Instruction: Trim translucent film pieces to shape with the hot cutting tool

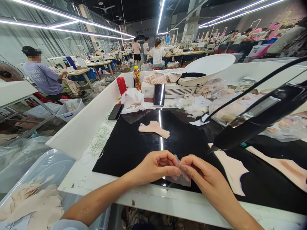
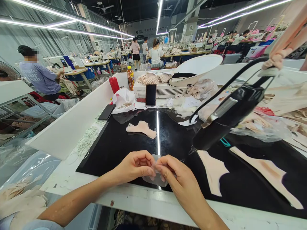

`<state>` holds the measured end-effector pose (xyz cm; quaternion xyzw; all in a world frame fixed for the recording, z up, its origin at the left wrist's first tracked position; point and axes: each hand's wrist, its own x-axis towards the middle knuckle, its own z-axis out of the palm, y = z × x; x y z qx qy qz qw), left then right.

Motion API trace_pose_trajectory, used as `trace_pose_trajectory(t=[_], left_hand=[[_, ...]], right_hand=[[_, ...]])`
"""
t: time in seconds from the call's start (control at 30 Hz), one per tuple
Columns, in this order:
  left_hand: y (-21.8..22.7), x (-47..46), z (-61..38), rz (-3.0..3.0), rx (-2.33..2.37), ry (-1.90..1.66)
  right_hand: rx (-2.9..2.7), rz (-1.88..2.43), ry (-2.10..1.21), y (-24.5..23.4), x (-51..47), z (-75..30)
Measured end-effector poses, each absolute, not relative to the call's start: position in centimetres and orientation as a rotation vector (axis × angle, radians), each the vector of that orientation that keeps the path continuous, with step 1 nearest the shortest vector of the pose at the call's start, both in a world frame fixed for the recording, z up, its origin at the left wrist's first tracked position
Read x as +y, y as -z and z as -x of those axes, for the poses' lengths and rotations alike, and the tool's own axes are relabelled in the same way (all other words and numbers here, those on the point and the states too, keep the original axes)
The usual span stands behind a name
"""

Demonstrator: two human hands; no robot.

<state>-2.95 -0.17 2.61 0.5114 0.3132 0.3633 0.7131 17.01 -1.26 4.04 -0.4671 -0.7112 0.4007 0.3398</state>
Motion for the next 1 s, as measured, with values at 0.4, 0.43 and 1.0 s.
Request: trace_pose_trajectory(t=[0.4, 0.43, 1.0], left_hand=[[-2.9, -0.1, 3.0, -1.224, 0.941, -0.804], [-2.9, 0.0, 3.0, -1.225, 0.964, -0.804], [-2.8, -0.3, 3.2, -2.089, 1.480, -0.546]], right_hand=[[-1.659, 1.189, -1.150, -2.5, -1.8, -17.6], [-1.657, 1.203, -1.153, -2.3, -1.9, -17.6], [-2.157, 1.302, -0.368, -0.5, -1.1, -18.2]])
